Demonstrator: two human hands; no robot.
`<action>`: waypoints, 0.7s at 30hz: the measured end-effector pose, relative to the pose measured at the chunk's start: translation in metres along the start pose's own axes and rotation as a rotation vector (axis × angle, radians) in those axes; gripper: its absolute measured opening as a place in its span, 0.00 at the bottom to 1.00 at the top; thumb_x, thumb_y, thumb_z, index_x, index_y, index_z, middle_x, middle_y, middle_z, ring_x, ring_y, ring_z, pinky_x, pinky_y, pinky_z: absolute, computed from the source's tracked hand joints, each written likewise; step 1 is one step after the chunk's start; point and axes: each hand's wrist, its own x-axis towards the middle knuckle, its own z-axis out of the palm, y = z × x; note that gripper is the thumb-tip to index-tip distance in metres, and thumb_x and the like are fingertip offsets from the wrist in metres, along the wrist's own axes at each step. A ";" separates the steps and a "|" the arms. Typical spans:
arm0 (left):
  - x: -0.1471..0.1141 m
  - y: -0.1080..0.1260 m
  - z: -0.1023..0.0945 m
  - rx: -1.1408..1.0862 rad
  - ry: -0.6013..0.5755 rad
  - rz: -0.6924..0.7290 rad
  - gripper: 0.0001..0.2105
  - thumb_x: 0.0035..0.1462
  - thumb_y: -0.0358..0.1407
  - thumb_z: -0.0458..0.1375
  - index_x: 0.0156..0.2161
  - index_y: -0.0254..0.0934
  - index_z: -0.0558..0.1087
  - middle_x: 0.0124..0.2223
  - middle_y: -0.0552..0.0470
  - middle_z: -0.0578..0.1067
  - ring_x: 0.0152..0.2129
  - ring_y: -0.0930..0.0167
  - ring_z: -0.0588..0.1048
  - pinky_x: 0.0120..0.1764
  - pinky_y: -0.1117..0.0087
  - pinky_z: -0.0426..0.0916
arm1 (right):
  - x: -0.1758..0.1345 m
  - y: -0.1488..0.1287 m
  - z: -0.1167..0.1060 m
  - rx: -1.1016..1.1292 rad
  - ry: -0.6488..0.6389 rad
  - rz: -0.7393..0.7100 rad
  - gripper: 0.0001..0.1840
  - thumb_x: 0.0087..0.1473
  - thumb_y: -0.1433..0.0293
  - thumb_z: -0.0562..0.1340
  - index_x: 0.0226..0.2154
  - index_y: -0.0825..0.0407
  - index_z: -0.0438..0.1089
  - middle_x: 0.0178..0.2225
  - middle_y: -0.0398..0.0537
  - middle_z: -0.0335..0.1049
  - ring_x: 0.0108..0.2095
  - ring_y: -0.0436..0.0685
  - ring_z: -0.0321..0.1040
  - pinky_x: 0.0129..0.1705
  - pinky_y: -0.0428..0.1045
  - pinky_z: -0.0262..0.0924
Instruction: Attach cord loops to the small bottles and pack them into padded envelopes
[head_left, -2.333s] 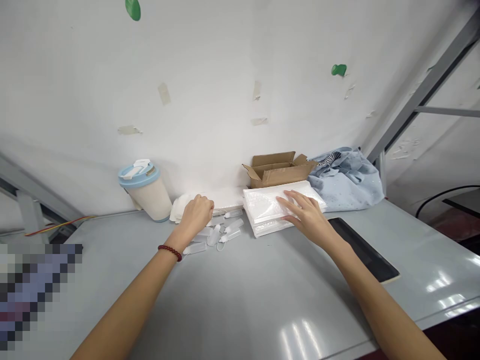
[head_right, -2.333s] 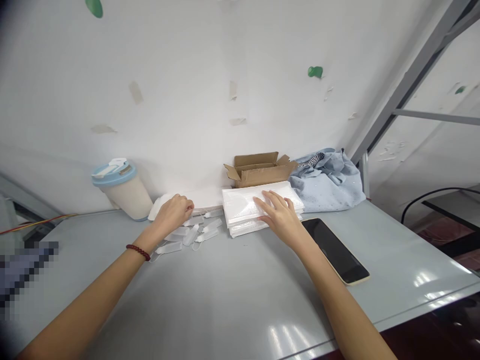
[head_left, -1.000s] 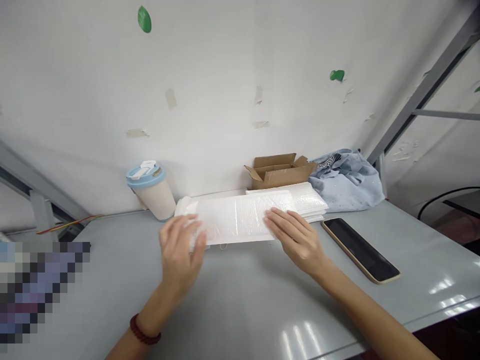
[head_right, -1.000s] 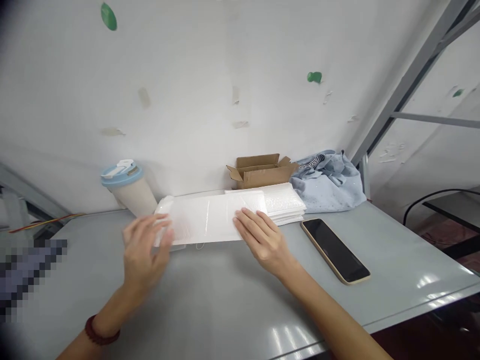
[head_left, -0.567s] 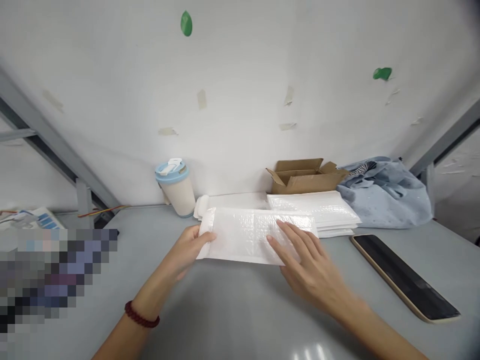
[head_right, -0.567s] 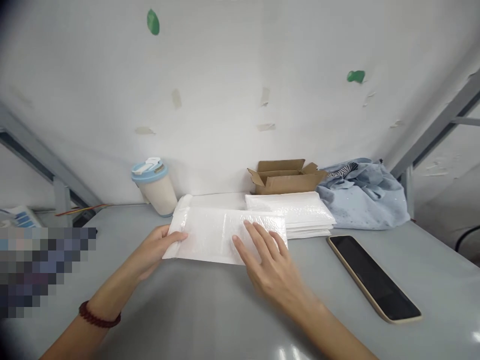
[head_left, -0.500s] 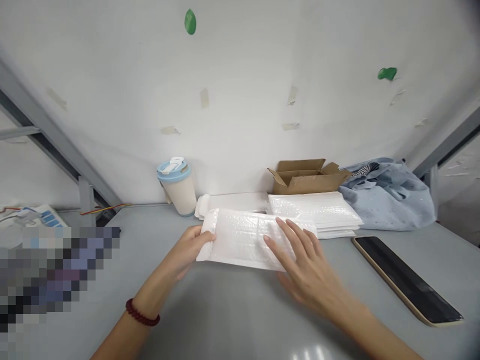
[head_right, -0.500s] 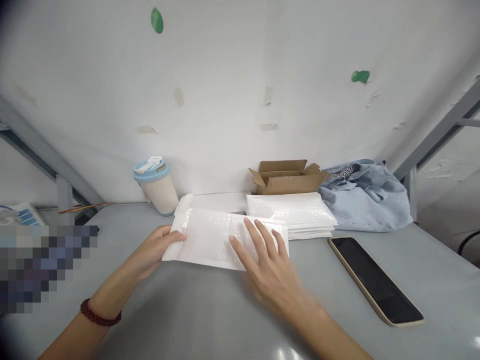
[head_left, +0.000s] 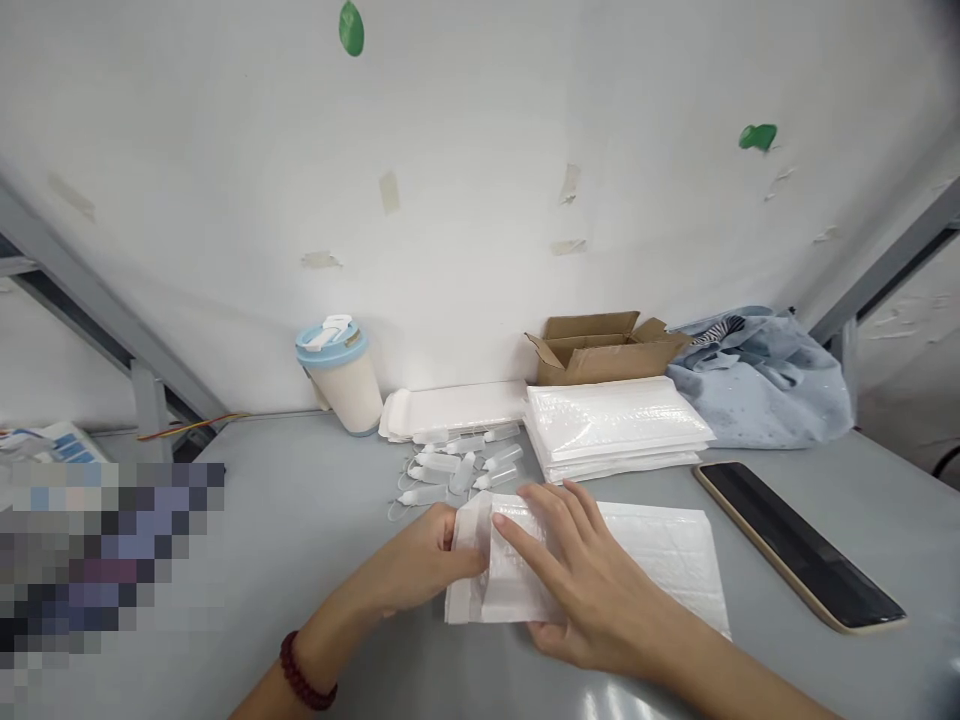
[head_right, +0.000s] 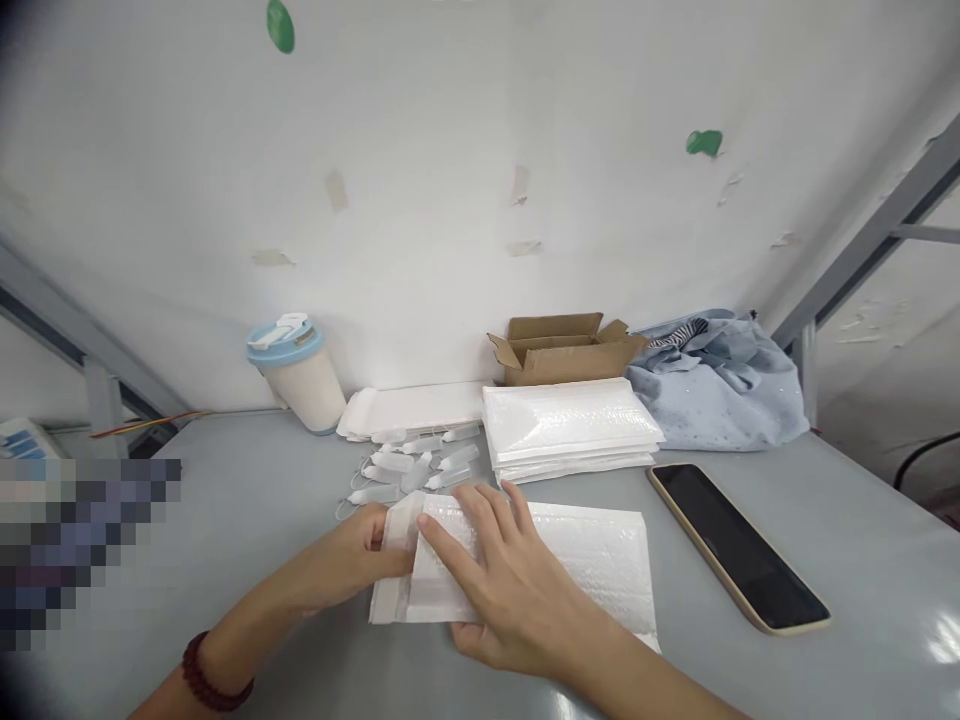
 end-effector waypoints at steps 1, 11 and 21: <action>0.000 0.000 0.001 -0.016 0.011 0.003 0.09 0.49 0.39 0.55 0.28 0.34 0.71 0.26 0.54 0.72 0.24 0.73 0.69 0.26 0.75 0.63 | 0.000 0.000 -0.001 -0.001 -0.003 0.004 0.44 0.39 0.68 0.61 0.60 0.53 0.46 0.54 0.64 0.48 0.52 0.73 0.49 0.50 0.70 0.48; 0.004 -0.003 -0.005 0.082 0.096 0.016 0.09 0.51 0.38 0.51 0.25 0.36 0.68 0.22 0.56 0.70 0.21 0.72 0.69 0.25 0.74 0.62 | -0.001 0.003 0.002 -0.102 0.052 -0.020 0.32 0.44 0.79 0.56 0.55 0.57 0.56 0.48 0.61 0.58 0.45 0.65 0.56 0.45 0.61 0.57; -0.010 -0.024 -0.063 0.771 0.417 -0.092 0.08 0.47 0.33 0.50 0.33 0.38 0.70 0.34 0.50 0.73 0.33 0.66 0.71 0.34 0.69 0.63 | 0.000 0.010 0.008 -0.007 -0.031 0.098 0.29 0.46 0.75 0.58 0.53 0.57 0.57 0.49 0.59 0.59 0.47 0.65 0.56 0.47 0.59 0.58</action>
